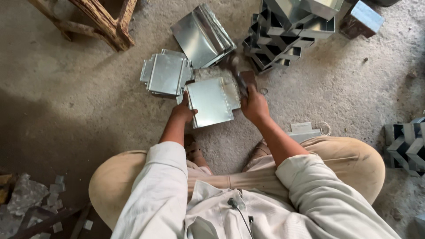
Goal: The person sits on the floor and uses a hammer to repeatedly strike the edges of rectangular metal sheets. They hold the sheets with one hand and strike them with the other, occasionally repositioning the sheets or moving them between stacks.
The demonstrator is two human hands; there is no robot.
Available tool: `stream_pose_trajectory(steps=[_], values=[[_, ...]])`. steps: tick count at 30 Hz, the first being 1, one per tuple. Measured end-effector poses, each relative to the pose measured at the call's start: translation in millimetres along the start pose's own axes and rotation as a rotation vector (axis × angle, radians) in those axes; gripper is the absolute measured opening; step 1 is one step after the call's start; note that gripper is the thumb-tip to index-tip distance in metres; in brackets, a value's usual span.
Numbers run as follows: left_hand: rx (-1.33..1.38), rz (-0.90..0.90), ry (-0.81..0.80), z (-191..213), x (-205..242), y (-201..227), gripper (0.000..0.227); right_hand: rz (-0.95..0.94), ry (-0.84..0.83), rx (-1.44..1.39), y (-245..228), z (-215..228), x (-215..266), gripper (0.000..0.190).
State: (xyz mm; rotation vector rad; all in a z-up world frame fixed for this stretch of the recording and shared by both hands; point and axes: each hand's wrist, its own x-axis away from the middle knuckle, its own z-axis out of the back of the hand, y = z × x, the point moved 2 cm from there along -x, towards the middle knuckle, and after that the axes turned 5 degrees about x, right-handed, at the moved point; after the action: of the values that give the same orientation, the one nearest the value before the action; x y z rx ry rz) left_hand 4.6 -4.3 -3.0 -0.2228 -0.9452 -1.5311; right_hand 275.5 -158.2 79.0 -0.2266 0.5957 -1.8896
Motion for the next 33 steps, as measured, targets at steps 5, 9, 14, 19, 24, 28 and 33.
stream_pose_trajectory(steps=[5, 9, 14, 19, 24, 28, 33], values=[[0.025, 0.030, -0.002, -4, 6, -3, 0.112, 0.158, 0.367, -0.377, -1, 13, -15, 0.017], [0.009, 0.049, -0.017, -5, 10, -2, 0.112, 0.200, 0.279, -0.280, 25, -29, -12, 0.031], [-0.094, 0.038, -0.012, -9, 3, -4, 0.115, 0.017, -0.094, 0.044, 21, -28, 2, 0.044], [-0.014, 0.016, 0.001, -15, 2, -11, 0.113, 0.092, 0.175, -0.317, -18, 20, -19, 0.024], [0.027, 0.009, 0.019, -11, 11, -7, 0.113, 0.127, 0.222, -0.333, -17, 0, -15, 0.025], [-0.049, 0.033, 0.002, -10, 16, -3, 0.112, -0.029, -0.146, -0.005, 6, -27, -10, 0.039], [0.033, 0.031, -0.003, -10, 16, -5, 0.113, 0.002, 0.016, -0.212, -9, -8, -20, 0.030]])
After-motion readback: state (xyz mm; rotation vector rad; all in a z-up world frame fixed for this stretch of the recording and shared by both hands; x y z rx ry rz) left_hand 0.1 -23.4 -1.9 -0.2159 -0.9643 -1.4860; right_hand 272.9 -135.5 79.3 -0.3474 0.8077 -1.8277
